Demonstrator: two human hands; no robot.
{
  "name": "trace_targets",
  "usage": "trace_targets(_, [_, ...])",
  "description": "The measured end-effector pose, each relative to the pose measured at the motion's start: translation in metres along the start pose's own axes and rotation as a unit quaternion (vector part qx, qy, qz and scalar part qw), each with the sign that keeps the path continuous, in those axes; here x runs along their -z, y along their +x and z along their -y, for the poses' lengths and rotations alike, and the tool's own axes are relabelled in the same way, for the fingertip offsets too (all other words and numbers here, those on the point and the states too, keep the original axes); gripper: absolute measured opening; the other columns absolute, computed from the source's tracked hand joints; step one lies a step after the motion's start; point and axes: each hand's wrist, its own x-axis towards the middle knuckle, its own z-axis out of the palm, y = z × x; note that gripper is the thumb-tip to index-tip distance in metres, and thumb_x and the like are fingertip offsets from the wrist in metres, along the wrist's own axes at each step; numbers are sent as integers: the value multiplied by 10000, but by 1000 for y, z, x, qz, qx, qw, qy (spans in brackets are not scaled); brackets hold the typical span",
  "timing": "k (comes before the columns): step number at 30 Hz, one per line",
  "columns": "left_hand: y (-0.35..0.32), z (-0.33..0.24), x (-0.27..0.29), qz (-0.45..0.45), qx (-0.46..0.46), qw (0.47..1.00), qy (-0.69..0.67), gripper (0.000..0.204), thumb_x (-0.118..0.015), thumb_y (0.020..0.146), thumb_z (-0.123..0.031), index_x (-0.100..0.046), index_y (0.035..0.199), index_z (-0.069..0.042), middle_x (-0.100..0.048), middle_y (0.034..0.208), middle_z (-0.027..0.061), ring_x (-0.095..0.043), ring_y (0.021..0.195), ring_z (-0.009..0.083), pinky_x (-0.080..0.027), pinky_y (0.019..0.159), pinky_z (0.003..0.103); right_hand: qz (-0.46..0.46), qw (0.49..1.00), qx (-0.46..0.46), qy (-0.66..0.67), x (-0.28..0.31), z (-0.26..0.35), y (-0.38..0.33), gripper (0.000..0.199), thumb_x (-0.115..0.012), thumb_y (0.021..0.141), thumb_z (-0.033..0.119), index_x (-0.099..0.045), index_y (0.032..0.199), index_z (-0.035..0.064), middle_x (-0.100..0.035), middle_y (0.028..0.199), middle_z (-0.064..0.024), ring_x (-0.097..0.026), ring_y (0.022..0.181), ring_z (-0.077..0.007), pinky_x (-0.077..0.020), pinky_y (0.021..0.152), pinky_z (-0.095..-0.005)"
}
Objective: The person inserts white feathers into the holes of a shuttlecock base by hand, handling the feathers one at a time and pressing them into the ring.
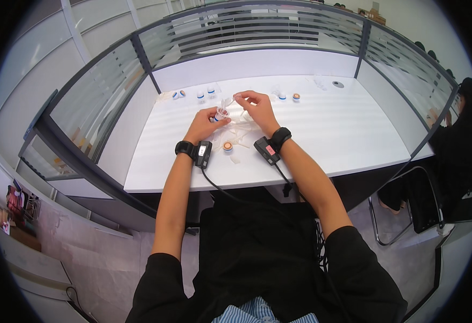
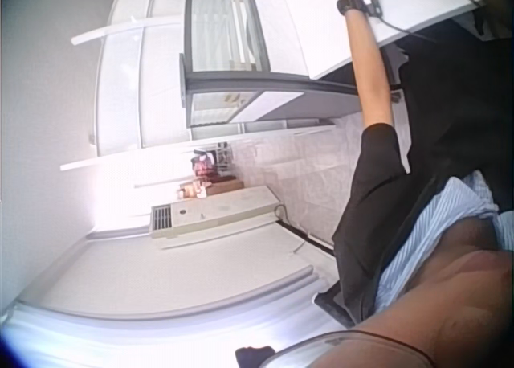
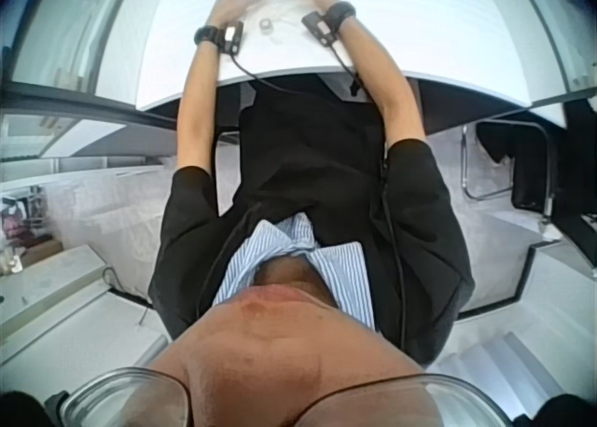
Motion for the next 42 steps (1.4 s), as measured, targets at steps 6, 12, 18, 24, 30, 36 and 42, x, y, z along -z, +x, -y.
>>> trace_targets(6, [0,-5,-1,-1,0,1000,2,274,-784,824,-290,-727,977,-70,-667,806,-47,-426,621,30,-346,560,218,-5,995,-83,55,2,-5,1,216,-694,904,211,-733,1017,32,-700,853,-4,-552,693,-56,-457,639,-215])
trace_targets(12, [0,1,0,-1,-10,1000,1,260,-784,828,-280,-730,974,-71,-659,808,-46,-424,635,39,-352,569,223,-28,1000,-7,2,-2,-9,3,235,-709,885,242,-747,943,17,-716,802,-28,-574,669,-72,-462,610,-243])
trace_targets(18, [1,-1,-1,4,-6,1000,10,260,-786,826,-274,-732,980,-73,-661,816,-42,-443,660,45,-363,587,227,-32,999,0,-16,0,-11,4,257,-709,884,266,-750,930,16,-721,788,-40,-586,680,-87,-470,624,-253])
trace_targets(24, [1,2,0,5,-5,1000,15,262,-788,822,-274,-734,984,-76,-665,816,-39,-450,668,54,-371,599,236,-29,999,-6,-14,-1,-9,3,257,-708,884,268,-752,933,19,-725,789,-41,-593,684,-90,-473,623,-255])
trace_targets(30, [0,-1,0,7,-9,1000,19,268,-787,822,-278,-734,988,-74,-666,812,-36,-448,666,57,-374,601,237,-29,999,-11,-12,0,-9,3,247,-710,882,255,-747,926,16,-723,781,-40,-594,672,-83,-470,618,-247])
trace_targets(36, [-1,-1,0,-2,-11,1000,25,286,-789,819,-292,-732,991,-71,-653,790,-41,-433,642,56,-369,583,237,-10,999,-30,15,-2,-5,3,223,-704,887,219,-724,894,-3,-712,747,-56,-593,635,-67,-452,571,-228])
trace_targets(42, [-1,-4,-1,-2,-14,999,30,290,-786,820,-295,-726,994,-71,-645,792,-47,-423,629,48,-365,575,228,14,997,-56,48,0,-1,2,230,-692,908,217,-704,885,-12,-694,708,-53,-610,622,-70,-439,542,-218])
